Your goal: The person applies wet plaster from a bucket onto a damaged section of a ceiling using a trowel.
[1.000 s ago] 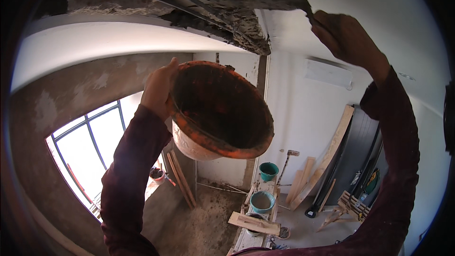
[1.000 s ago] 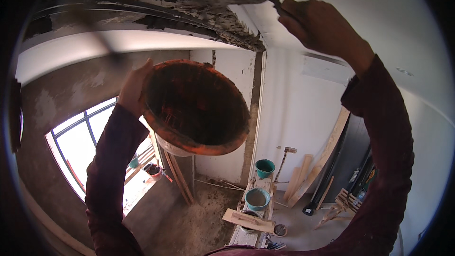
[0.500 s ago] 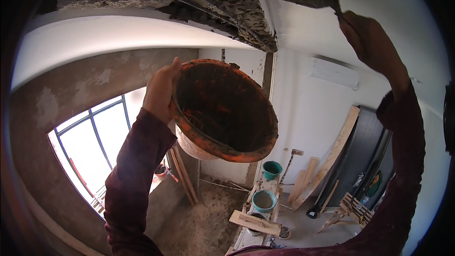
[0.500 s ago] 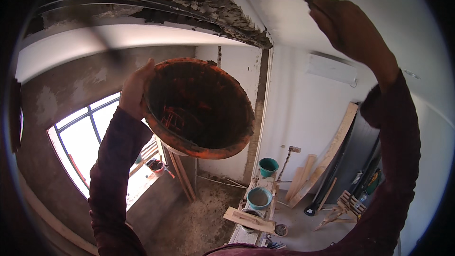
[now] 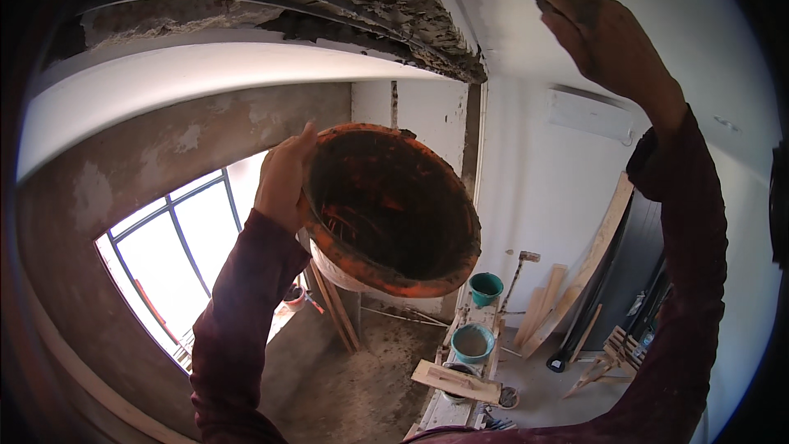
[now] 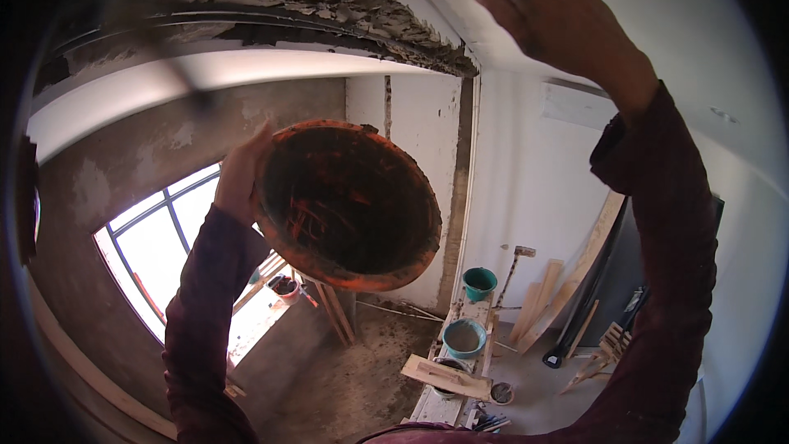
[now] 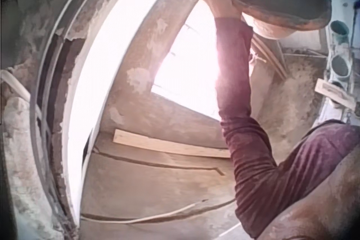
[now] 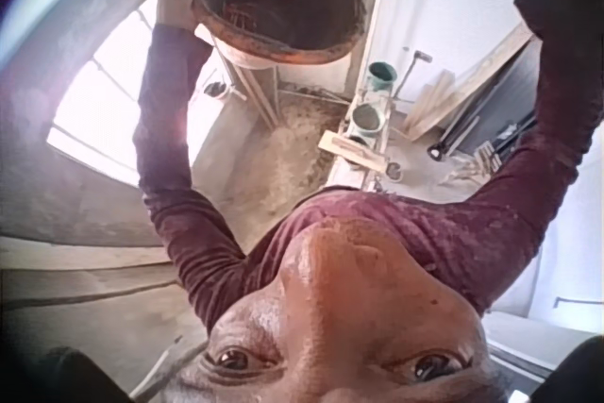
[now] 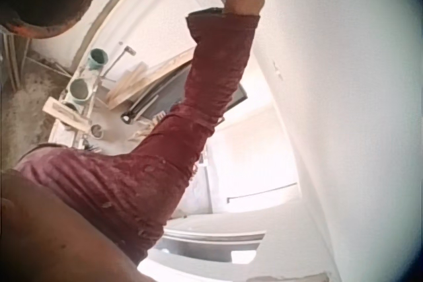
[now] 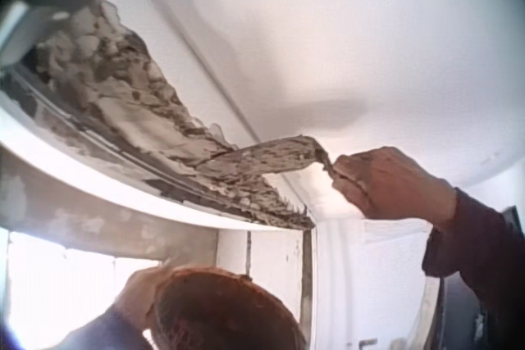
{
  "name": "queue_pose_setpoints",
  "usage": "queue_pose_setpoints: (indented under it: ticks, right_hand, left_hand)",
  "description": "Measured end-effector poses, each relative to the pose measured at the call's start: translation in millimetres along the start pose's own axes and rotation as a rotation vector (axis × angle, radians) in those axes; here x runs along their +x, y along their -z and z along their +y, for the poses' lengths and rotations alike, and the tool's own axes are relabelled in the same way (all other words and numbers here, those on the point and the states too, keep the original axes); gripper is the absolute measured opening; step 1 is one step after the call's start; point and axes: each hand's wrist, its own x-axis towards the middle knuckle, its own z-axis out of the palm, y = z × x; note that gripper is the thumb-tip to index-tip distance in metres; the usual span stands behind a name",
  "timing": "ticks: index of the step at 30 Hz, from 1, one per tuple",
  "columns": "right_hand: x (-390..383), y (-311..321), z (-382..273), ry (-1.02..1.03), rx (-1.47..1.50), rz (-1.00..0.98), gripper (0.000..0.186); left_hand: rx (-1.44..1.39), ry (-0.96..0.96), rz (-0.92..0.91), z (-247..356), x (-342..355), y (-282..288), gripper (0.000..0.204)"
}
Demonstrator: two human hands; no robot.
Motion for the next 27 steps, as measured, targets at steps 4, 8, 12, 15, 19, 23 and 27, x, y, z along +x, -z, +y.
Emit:
queue_pose_setpoints:
  ticks: [4,8,12,15,19,23,27]
  right_hand:
    - [-37.8,9.1,5.6,-0.186,0.073,-0.129,0.018]
    - [-61.7,-7.7,2.8,-0.286,0.207,-0.151,0.015]
    - [-51.0,-33.1,1.1,-0.178,0.139,-0.177,0.018]
    - [-49.0,-43.8,0.1,-0.147,0.119,-0.124,0.019]
    - [-36.6,-50.3,-1.9,-0.128,0.088,-0.118,0.020]
    - [-26.8,-57.8,1.7,-0.163,0.011,-0.099,0.025]
    - [-25.3,-59.8,13.2,-0.158,0.022,-0.132,0.027]
  left_hand:
    - [-0.027,0.008,0.063,-3.3,-12.9,1.4,0.026]
    - [0.065,0.021,0.088,-14.7,-15.2,8.5,0.027]
    - [0.119,-0.004,0.114,-30.3,-18.9,24.8,0.027]
    - [0.134,0.019,0.152,-35.6,-29.6,22.4,0.027]
    - [0.135,0.036,0.210,-40.7,-34.4,15.7,0.026]
    - [0.144,0.031,0.211,-44.7,-36.1,12.2,0.026]
    - [0.053,0.051,0.200,-51.1,-33.1,5.2,0.027]
